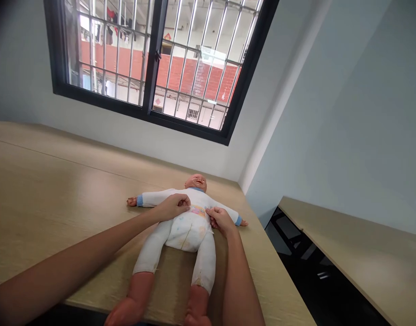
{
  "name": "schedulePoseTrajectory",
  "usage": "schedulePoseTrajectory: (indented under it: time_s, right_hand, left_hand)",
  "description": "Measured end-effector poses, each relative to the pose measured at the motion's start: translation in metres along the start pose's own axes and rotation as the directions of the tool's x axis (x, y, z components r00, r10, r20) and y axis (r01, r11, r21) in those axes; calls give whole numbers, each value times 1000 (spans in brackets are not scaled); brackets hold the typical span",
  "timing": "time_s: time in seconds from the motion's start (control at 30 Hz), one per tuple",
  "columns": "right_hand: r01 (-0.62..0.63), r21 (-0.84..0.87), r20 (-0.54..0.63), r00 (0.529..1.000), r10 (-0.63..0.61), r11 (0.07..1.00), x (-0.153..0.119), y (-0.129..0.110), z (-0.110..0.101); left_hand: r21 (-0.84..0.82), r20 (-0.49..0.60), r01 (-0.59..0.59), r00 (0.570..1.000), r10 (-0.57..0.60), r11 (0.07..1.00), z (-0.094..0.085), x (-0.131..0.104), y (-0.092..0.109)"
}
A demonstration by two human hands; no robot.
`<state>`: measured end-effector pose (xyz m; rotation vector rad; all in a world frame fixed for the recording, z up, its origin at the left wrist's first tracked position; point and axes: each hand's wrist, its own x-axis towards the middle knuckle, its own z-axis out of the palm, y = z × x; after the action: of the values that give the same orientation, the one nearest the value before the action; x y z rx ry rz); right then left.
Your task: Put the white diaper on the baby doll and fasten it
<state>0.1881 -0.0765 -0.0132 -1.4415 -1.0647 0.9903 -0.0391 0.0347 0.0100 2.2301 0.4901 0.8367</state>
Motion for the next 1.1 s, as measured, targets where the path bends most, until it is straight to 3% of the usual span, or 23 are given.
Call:
schedulePoseTrajectory:
  time_s: [0.3, 0.57, 1.1]
  right_hand:
    - [14, 36, 19, 1000, -15, 999, 0, 4, -2]
    - [20, 55, 4, 1000, -20, 998, -2, 5, -1]
    - [30, 101, -74, 997, -22, 994, -1, 13, -5]
  left_hand:
    - [39, -95, 61, 994, -57, 997, 10, -1, -2]
    - [115, -101, 90, 992, -79, 989, 12, 0, 4]
    - [112, -105, 112, 989, -101, 987, 14, -3, 7]
